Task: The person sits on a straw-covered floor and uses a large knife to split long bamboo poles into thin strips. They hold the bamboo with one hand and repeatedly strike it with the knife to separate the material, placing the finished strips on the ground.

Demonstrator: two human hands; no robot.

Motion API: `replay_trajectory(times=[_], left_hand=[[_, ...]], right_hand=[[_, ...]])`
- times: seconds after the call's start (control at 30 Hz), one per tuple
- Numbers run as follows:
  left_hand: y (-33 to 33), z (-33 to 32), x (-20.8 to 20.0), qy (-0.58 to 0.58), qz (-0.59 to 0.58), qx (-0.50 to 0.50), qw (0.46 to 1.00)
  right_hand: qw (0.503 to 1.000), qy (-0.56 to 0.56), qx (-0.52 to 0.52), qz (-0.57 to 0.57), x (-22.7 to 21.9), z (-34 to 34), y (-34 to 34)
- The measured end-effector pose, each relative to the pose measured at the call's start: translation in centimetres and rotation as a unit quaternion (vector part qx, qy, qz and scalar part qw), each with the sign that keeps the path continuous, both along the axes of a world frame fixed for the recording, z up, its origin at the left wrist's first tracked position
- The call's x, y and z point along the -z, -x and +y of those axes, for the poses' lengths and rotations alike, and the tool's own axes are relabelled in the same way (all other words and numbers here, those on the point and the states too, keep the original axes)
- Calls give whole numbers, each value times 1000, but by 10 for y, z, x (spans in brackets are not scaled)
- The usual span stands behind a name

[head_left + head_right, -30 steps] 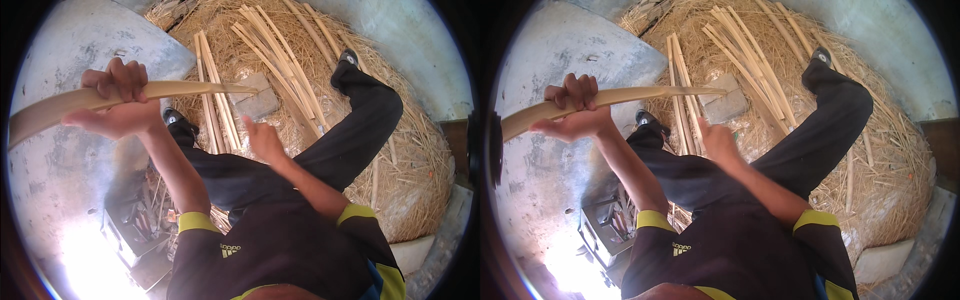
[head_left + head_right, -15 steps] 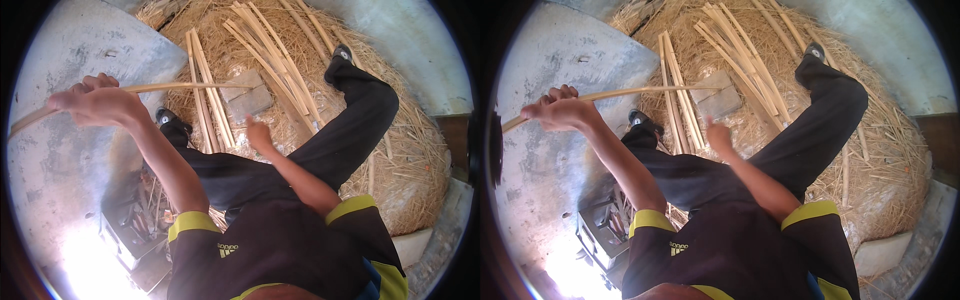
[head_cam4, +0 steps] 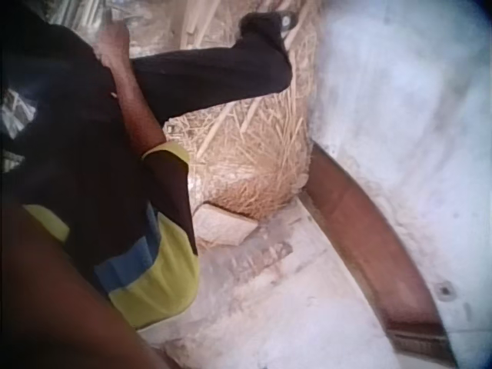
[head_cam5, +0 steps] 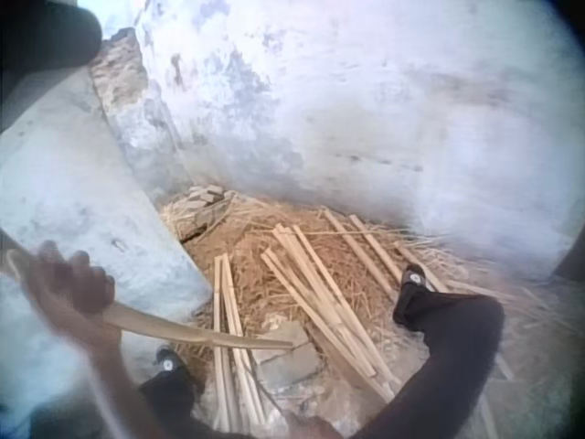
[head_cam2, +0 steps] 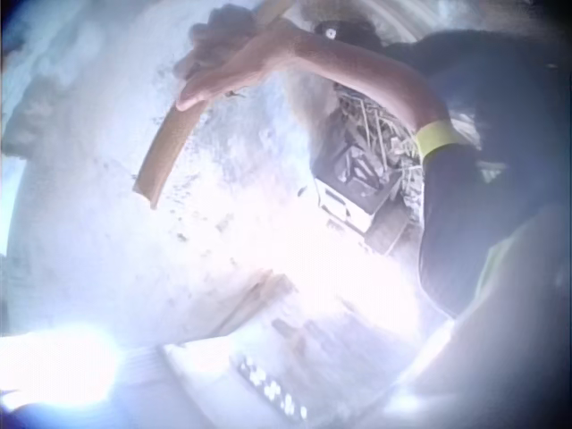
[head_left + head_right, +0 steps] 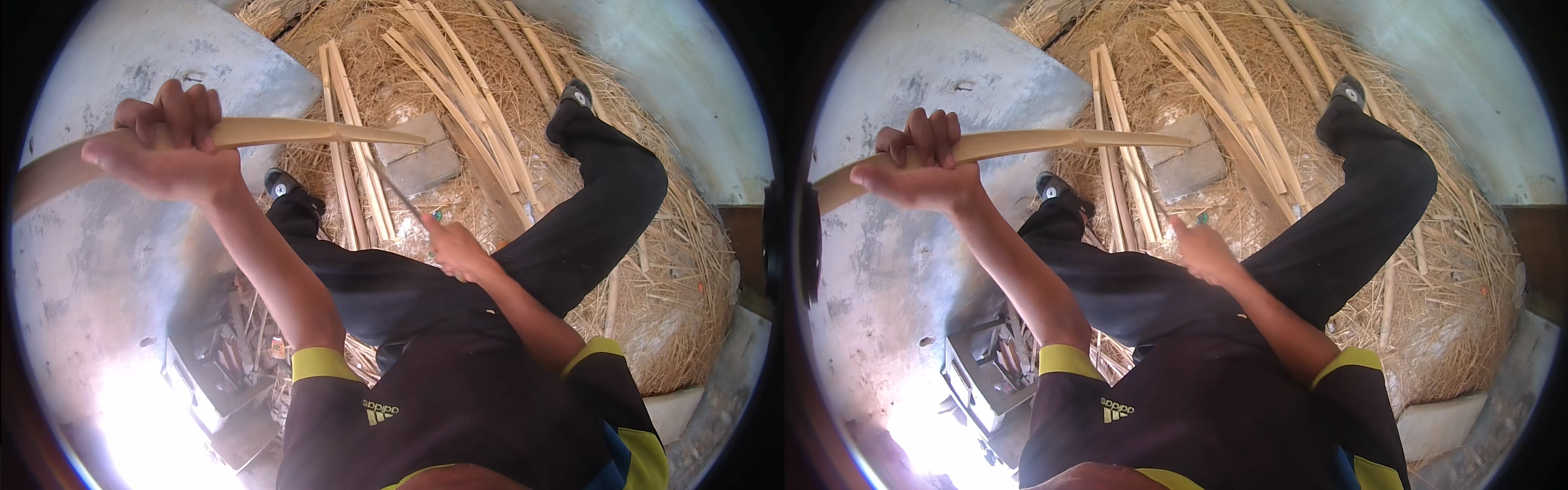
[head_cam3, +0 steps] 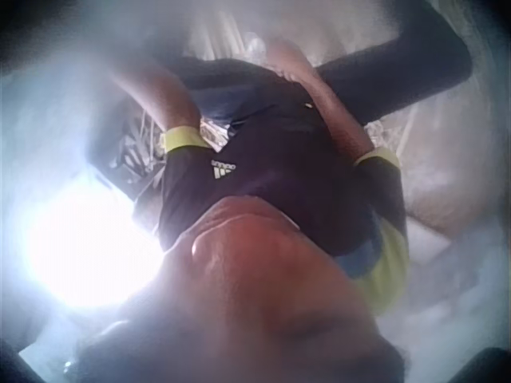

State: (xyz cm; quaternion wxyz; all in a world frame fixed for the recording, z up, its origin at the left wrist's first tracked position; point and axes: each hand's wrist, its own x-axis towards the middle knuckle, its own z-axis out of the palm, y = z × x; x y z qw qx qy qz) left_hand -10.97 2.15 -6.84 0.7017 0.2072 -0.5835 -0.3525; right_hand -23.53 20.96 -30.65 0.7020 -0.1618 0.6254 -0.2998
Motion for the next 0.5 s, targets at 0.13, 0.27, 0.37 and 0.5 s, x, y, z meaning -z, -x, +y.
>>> replay_trajectory(times=[0.13, 0.27, 0.37, 0.5], left_hand=[[-28, -4, 6, -22, -3, 211, 977], [-25, 0, 11, -22, 15, 308, 951], [-22, 4, 11, -14, 13, 353, 936], [-13, 8, 8, -5, -1, 315, 949]], right_hand=[[986, -46, 97, -128, 5, 31, 22], [980, 99, 174, 3, -35, 22, 13], [929, 307, 170, 114, -87, 9, 6], [864, 440, 133, 207, -92, -5, -14]])
